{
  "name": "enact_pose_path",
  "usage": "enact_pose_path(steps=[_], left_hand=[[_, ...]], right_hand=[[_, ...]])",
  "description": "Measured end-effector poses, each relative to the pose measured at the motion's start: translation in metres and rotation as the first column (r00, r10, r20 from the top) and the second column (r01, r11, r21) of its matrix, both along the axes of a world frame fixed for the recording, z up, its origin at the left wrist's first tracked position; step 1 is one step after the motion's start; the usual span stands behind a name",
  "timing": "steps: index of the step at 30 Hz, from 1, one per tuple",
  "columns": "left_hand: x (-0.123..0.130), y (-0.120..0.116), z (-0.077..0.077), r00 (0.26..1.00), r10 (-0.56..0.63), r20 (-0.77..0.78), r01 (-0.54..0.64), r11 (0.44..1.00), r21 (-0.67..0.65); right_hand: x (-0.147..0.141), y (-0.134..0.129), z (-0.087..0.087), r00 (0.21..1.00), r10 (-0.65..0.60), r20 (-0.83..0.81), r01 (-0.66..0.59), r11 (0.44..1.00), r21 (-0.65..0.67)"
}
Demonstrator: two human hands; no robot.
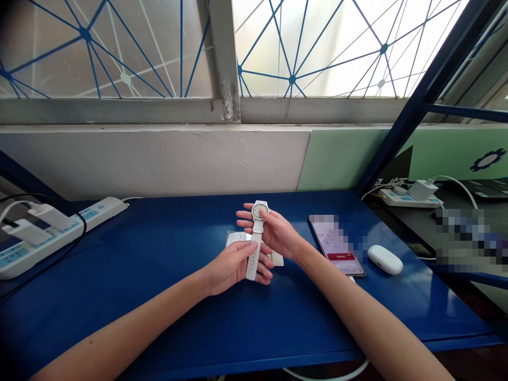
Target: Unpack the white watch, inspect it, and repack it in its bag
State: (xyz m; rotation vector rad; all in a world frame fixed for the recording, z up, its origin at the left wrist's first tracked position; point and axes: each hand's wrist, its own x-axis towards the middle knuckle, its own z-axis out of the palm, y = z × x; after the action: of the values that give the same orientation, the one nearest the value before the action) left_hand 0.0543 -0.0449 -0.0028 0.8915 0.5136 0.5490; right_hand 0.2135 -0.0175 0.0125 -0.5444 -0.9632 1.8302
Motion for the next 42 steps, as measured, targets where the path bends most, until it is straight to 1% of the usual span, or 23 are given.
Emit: enact_pose_path(steps=[6,15,23,28,31,37,42], left_hand=[[-0.001,0.002,-0.001,1.0,0.009,-0.009,-0.009,1.0,-0.004],[0.001,0.002,-0.002,0.998,-0.011,-0.055,0.01,1.0,-0.018],[0.002,0.0,0.002,0.997,0.019,-0.075,-0.023,0.998,-0.055],[0.001,-0.001,0.002,0.998,0.017,-0.054,-0.022,0.995,-0.097],[0.0,-0.001,0.003,1.0,-0.01,-0.028,0.007,0.993,-0.122],[-0.001,-0.001,0.008,0.999,-0.043,0.026,0.046,0.99,-0.135],[-0.002,0.0,0.009,0.992,-0.1,0.071,0.109,0.985,-0.135]], right_hand=[[0.001,0.0,-0.001,0.999,0.048,-0.013,-0.048,0.998,-0.047],[0.004,0.0,0.003,0.982,0.174,-0.072,-0.179,0.981,-0.07],[0.007,-0.001,0.007,0.975,0.209,-0.072,-0.212,0.976,-0.043],[0.007,-0.002,0.009,0.972,0.225,-0.071,-0.228,0.973,-0.038],[0.007,-0.003,0.011,0.967,0.243,-0.075,-0.247,0.967,-0.059],[0.008,-0.002,0.01,0.968,0.224,-0.11,-0.235,0.968,-0.089],[0.007,-0.004,0.011,0.963,0.244,-0.115,-0.255,0.962,-0.099]])
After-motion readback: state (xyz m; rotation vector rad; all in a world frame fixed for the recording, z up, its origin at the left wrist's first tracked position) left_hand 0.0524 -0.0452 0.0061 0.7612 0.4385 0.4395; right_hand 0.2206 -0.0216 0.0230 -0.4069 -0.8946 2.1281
